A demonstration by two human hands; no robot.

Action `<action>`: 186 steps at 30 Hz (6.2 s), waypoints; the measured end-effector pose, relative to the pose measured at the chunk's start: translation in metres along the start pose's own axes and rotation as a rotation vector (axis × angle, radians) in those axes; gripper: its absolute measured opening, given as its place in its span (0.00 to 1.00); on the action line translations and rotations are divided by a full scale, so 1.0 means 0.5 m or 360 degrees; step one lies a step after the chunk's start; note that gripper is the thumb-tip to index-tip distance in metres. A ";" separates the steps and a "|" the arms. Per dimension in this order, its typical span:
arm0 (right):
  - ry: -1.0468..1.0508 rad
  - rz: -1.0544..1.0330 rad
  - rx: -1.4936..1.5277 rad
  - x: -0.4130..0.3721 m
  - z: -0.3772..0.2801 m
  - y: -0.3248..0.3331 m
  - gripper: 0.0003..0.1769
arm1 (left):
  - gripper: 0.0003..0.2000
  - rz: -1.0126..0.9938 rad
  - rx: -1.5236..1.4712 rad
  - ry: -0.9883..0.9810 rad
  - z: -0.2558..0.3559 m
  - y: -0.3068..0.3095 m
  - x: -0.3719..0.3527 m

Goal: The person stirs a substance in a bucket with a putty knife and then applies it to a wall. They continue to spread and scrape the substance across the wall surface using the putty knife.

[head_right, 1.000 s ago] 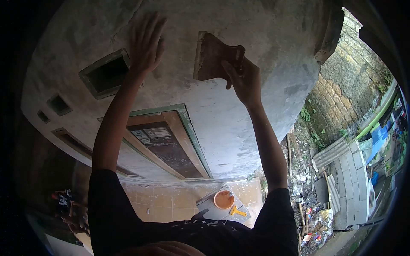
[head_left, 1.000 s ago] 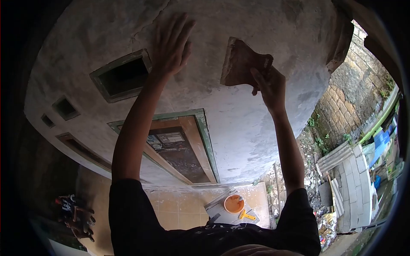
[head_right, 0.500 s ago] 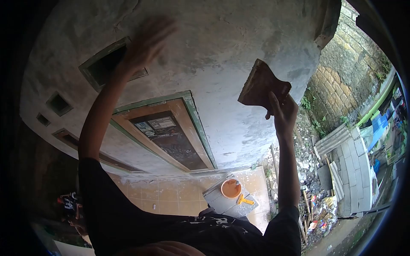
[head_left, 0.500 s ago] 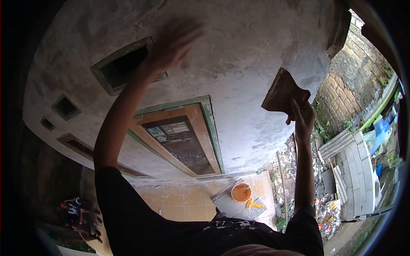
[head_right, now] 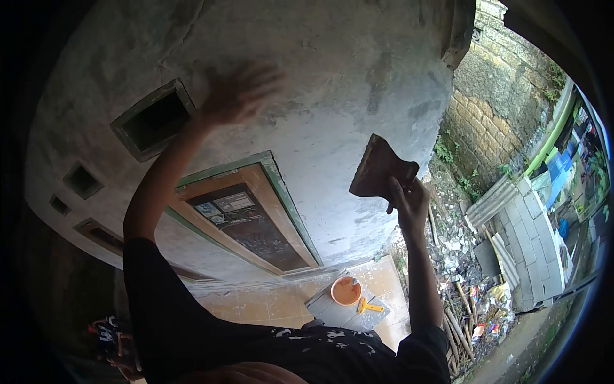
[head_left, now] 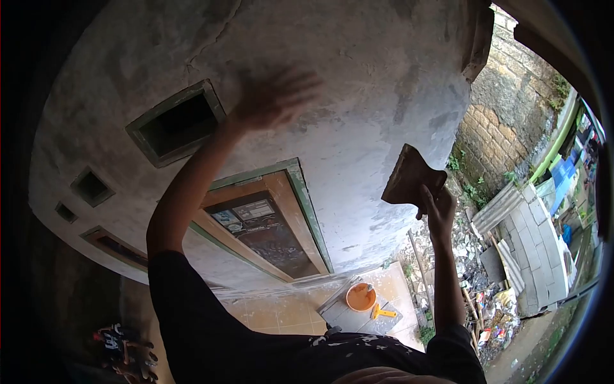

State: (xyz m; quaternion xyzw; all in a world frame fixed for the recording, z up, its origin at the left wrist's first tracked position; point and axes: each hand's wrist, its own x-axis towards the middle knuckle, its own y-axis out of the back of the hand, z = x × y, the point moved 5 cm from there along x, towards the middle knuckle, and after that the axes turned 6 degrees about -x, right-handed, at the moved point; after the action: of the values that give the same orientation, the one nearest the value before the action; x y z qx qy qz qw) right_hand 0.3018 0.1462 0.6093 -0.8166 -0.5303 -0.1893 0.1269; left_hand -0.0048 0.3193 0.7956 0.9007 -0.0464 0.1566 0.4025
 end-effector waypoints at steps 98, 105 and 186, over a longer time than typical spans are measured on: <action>0.2474 0.0661 -0.1788 0.468 -0.423 -0.034 0.13 | 0.30 0.1081 -0.1295 0.1880 -0.142 -0.058 -0.318; 0.2079 0.0503 -0.1632 0.447 -0.180 0.099 0.21 | 0.30 0.1200 -0.1383 0.1791 -0.154 -0.076 -0.326; 0.2602 0.0613 -0.2124 0.457 -0.498 -0.300 0.14 | 0.26 0.1224 -0.1547 0.1813 -0.126 -0.047 -0.293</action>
State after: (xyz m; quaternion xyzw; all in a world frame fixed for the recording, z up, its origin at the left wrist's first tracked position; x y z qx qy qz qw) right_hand 0.2051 0.2923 0.9350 -0.4165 0.0640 -0.9069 -0.0008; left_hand -0.1538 0.3753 0.7715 0.3320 -0.2023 0.6760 0.6260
